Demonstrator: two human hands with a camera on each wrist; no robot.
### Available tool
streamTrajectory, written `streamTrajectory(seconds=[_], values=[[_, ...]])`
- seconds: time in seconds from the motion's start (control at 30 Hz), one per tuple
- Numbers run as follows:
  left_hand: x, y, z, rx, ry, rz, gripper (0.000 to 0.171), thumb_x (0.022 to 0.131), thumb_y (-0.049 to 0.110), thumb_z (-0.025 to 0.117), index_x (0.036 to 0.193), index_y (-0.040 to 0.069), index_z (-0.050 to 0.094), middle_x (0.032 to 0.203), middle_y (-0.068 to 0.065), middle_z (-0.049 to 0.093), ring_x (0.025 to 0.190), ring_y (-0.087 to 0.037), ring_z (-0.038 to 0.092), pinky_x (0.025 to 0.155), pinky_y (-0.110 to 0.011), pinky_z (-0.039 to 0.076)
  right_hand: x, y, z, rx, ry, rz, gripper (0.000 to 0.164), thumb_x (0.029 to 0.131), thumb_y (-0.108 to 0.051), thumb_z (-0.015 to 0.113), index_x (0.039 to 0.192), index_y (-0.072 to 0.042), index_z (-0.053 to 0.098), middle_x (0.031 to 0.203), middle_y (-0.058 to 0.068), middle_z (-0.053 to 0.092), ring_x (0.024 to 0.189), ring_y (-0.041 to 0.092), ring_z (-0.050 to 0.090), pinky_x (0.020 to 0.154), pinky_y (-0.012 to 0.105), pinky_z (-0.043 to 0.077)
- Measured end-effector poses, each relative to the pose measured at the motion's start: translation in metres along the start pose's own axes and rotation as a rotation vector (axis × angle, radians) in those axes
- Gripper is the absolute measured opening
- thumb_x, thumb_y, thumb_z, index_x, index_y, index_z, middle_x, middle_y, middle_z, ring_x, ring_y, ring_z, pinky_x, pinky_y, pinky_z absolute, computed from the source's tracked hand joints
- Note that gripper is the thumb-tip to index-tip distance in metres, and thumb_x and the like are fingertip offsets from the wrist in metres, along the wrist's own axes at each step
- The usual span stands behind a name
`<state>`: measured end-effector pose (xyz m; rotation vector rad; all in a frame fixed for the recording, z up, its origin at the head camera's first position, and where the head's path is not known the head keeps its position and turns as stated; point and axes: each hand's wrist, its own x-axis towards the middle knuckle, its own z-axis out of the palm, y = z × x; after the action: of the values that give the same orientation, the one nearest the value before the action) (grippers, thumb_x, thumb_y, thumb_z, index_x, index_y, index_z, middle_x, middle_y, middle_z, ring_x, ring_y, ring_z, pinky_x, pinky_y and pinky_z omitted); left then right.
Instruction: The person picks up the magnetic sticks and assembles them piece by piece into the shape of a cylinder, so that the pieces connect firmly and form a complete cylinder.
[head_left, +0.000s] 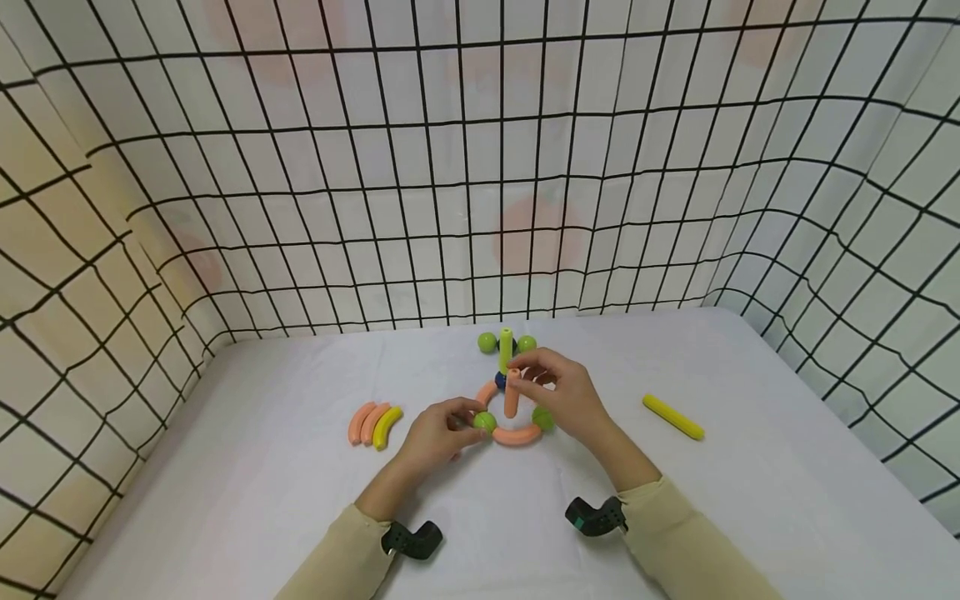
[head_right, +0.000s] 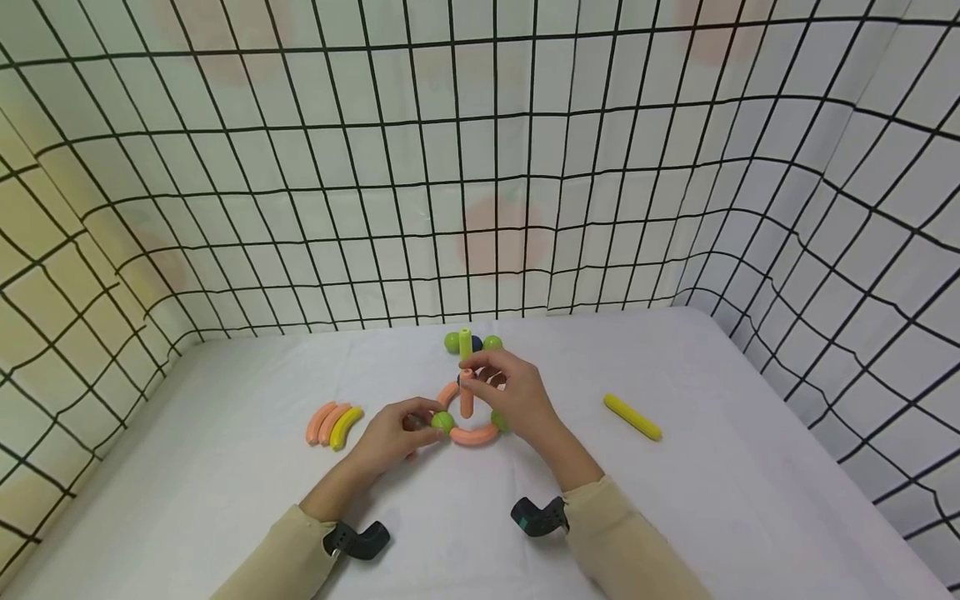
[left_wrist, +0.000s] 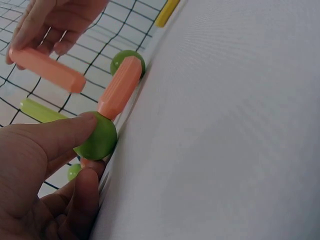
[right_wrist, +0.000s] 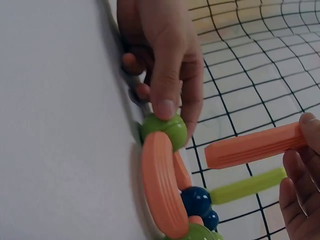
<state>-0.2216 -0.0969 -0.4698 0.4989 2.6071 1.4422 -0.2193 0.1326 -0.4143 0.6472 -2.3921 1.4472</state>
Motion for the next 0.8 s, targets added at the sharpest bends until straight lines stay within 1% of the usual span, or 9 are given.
streamTrajectory(seconds=[0.17,0.3,0.4,0.57,0.67,0.73,0.8], values=[[0.0,-0.001,0.001,-0.004,0.008,-0.004,0.032,0.086,0.024,0.079,0.117,0.021,0.07,0.1,-0.004,0.067,0.055,-0.01,0.056,0.051,-0.026,0.05,0.001,-0.005,0.014,0.02,0.032,-0.054,0.018,0.09,-0.018,0.075,0.108,-0.014,0.071,0.095,0.001,0.072,0.082,0.01,0.061,0.073,0.022,0.053],[0.0,-0.001,0.0,-0.004,0.005,-0.004,0.033,0.086,0.024,0.079,0.118,0.019,0.069,0.1,-0.004,0.067,0.054,-0.01,0.055,0.05,-0.026,0.05,0.002,-0.007,0.024,0.013,0.035,-0.079,0.017,0.09,-0.015,0.075,0.107,-0.013,0.071,0.091,0.0,0.07,0.078,0.009,0.06,0.069,0.026,0.053],[0.0,-0.001,0.0,-0.004,0.003,-0.004,0.034,0.086,0.023,0.079,0.119,0.018,0.069,0.1,-0.004,0.068,0.053,-0.01,0.055,0.05,-0.026,0.049,0.003,-0.007,0.029,0.014,0.02,-0.089,0.016,0.09,-0.014,0.074,0.106,-0.013,0.071,0.092,0.0,0.071,0.075,0.008,0.06,0.068,0.029,0.054],[0.001,0.0,-0.001,0.0,0.003,0.003,0.035,0.087,0.023,0.078,0.12,0.018,0.069,0.1,-0.004,0.068,0.052,-0.01,0.056,0.05,-0.026,0.049,0.003,-0.007,0.032,0.022,0.02,-0.117,0.015,0.09,-0.013,0.074,0.105,-0.012,0.071,0.097,0.001,0.071,0.073,0.007,0.059,0.066,0.026,0.053],[0.001,0.0,-0.001,-0.002,0.001,0.006,0.036,0.087,0.023,0.078,0.121,0.018,0.068,0.099,-0.004,0.068,0.053,-0.01,0.056,0.05,-0.026,0.049,0.002,-0.005,0.034,0.025,0.014,-0.115,0.017,0.09,-0.013,0.074,0.107,-0.01,0.071,0.097,0.002,0.071,0.073,0.008,0.059,0.066,0.023,0.053],[0.001,-0.001,-0.001,-0.003,0.001,0.006,0.036,0.087,0.023,0.078,0.121,0.018,0.068,0.1,-0.004,0.068,0.053,-0.01,0.056,0.05,-0.026,0.049,0.001,-0.003,0.035,0.029,-0.002,-0.094,0.02,0.09,-0.013,0.074,0.11,-0.01,0.07,0.097,0.002,0.072,0.074,0.008,0.06,0.067,0.023,0.052],[0.0,-0.001,0.0,-0.003,0.001,0.008,0.035,0.087,0.023,0.078,0.121,0.018,0.068,0.1,-0.005,0.068,0.053,-0.01,0.056,0.05,-0.026,0.049,0.0,-0.001,0.036,0.026,-0.025,-0.056,0.023,0.09,-0.012,0.074,0.112,-0.01,0.069,0.098,0.002,0.072,0.076,0.008,0.06,0.069,0.024,0.053]])
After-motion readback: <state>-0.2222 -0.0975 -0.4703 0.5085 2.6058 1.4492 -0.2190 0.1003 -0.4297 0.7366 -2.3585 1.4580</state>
